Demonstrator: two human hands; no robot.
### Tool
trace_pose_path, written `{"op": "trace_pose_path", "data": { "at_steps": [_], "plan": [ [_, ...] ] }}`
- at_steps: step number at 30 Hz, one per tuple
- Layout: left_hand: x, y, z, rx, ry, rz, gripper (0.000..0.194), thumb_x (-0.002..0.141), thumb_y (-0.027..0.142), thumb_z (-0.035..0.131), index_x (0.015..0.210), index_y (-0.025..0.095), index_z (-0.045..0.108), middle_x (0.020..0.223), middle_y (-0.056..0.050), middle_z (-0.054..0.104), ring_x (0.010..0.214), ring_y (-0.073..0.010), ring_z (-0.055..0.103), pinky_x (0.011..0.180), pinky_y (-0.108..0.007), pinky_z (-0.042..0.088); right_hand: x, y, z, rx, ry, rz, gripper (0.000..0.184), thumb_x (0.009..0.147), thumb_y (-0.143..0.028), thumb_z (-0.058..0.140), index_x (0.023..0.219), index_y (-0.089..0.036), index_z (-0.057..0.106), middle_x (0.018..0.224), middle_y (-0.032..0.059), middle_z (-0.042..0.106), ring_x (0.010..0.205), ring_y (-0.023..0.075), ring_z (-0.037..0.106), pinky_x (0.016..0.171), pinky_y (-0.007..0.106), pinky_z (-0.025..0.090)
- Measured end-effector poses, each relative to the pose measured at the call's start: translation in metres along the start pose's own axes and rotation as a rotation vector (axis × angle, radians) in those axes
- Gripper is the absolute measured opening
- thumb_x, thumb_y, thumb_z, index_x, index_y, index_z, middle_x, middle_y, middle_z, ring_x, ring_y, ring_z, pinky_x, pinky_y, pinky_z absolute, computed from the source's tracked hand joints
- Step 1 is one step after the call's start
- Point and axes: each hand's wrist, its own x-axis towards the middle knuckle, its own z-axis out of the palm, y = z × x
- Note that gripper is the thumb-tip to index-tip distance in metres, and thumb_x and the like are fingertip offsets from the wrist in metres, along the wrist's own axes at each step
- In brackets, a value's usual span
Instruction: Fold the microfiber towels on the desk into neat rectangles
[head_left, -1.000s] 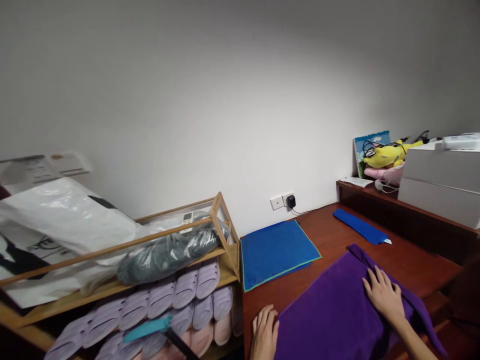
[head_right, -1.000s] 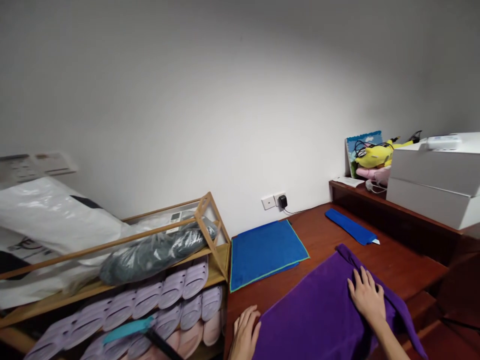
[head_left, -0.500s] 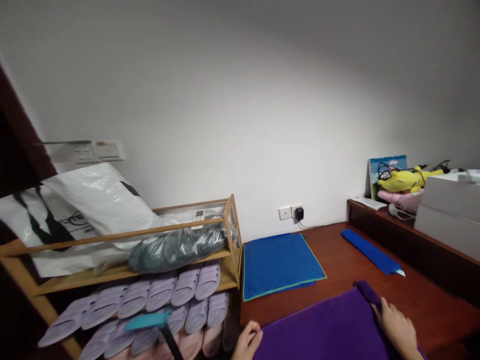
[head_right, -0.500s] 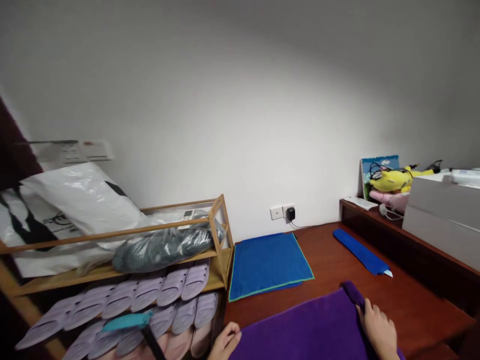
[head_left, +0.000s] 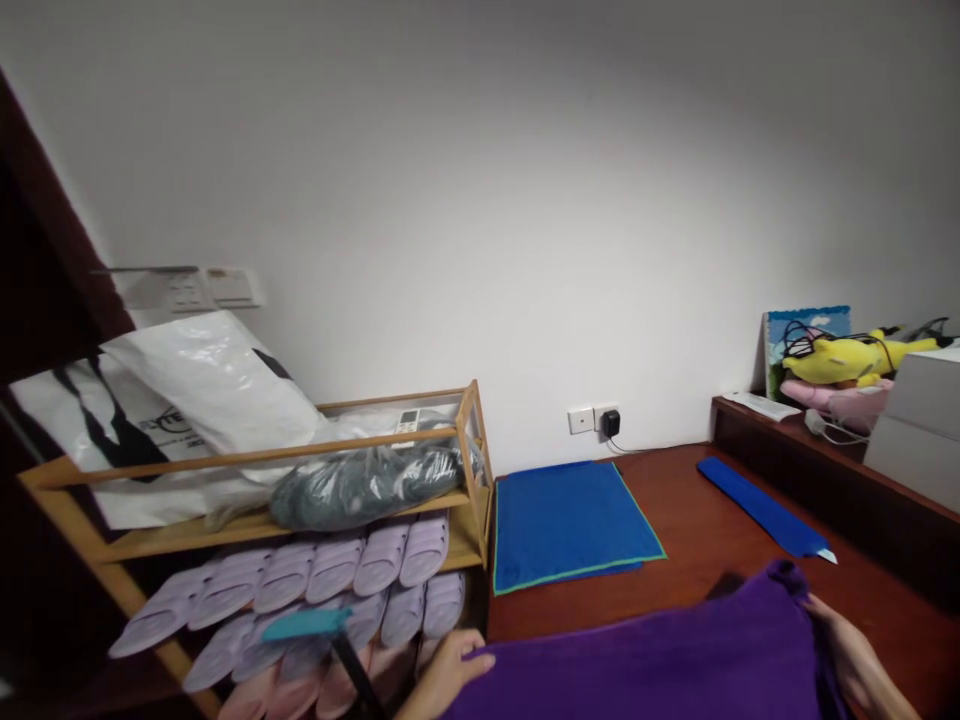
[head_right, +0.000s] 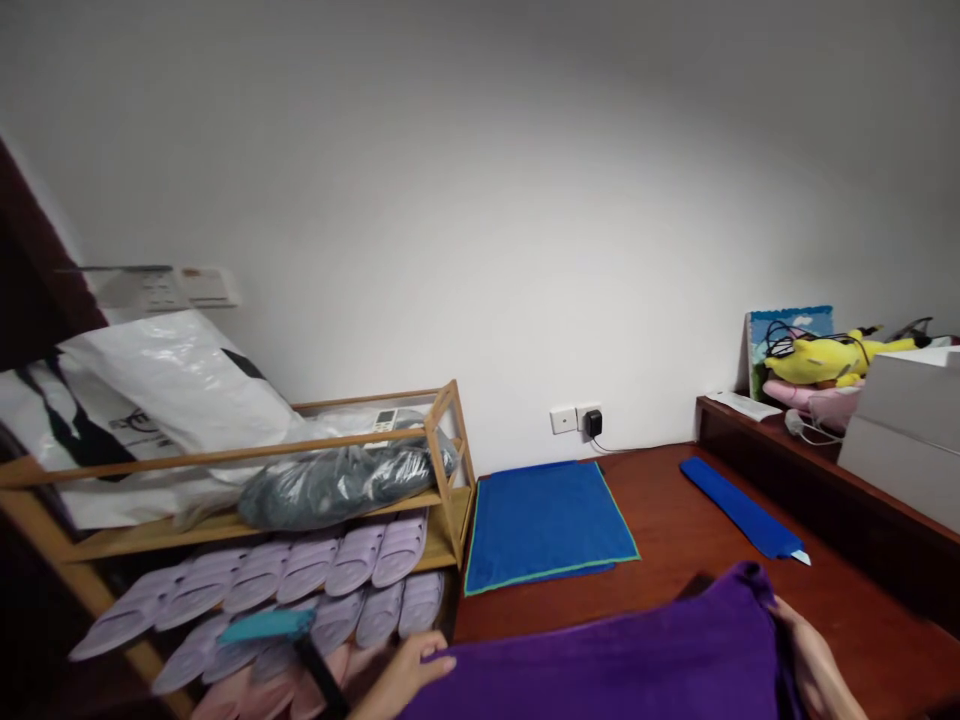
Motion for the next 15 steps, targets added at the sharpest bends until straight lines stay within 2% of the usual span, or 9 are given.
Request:
{"op": "trace_pose_path", "data": {
  "at_steps": [2,4,6,8,11,15],
  "plan": [
    [0.012,0.002,-0.002,0.002,-0.017,-0.002,0.051,0.06,0.071,0.055,0.066,0.02,0.059,0.065,0.003,0.056,0.071,-0.018,0.051,0.067,-0.027,0.038,0.0,-0.005,0.0,-0.127,-0.12,-0.105,0.032,0.069,-0.053,0.047,0.081,-0.028,0.062,0.094,0.0055,0.071,0.096,0.0289,0.065,0.086,0.037,0.051],
    [0.025,0.003,-0.001,0.004,-0.028,0.003,0.048,0.066,0.066,0.052,0.065,0.019,0.06,0.064,0.003,0.056,0.07,-0.0172,0.051,0.064,-0.026,0.036,0.006,-0.004,-0.001,-0.454,-0.173,-0.234,0.036,0.064,-0.05,0.056,0.088,-0.024,0.061,0.102,0.0068,0.069,0.1,0.0284,0.063,0.089,0.033,0.049],
    [0.035,0.002,0.002,0.017,-0.032,0.013,0.043,0.069,0.06,0.053,0.065,0.019,0.061,0.066,0.002,0.059,0.071,-0.0175,0.053,0.064,-0.025,0.036,0.014,0.005,-0.004,-0.816,-0.076,-0.299,0.039,0.06,-0.048,0.059,0.09,-0.024,0.059,0.097,0.0076,0.07,0.096,0.0294,0.064,0.083,0.033,0.05],
    [0.04,0.001,0.005,0.035,-0.034,0.032,0.038,0.07,0.056,0.054,0.065,0.019,0.062,0.066,0.001,0.061,0.072,-0.0176,0.054,0.065,-0.025,0.036,0.023,0.015,-0.011,-1.031,0.06,-0.304,0.038,0.063,-0.047,0.052,0.091,-0.023,0.058,0.09,0.0093,0.07,0.089,0.031,0.065,0.076,0.035,0.05],
    [0.039,-0.001,0.004,0.066,-0.034,0.061,0.035,0.071,0.053,0.055,0.064,0.019,0.063,0.066,0.001,0.063,0.07,-0.0171,0.054,0.065,-0.024,0.036,0.032,0.023,-0.026,-1.077,0.128,-0.301,0.037,0.069,-0.042,0.038,0.092,-0.021,0.058,0.092,0.0129,0.07,0.09,0.0317,0.065,0.075,0.037,0.048],
    [0.036,-0.008,-0.005,0.09,-0.048,0.08,0.037,0.073,0.053,0.052,0.065,0.019,0.064,0.066,0.002,0.063,0.07,-0.0168,0.054,0.062,-0.024,0.036,0.039,0.016,-0.047,-1.095,0.141,-0.298,0.036,0.07,-0.044,0.036,0.085,-0.022,0.06,0.088,0.0131,0.07,0.09,0.0314,0.065,0.074,0.036,0.047]
  ]
}}
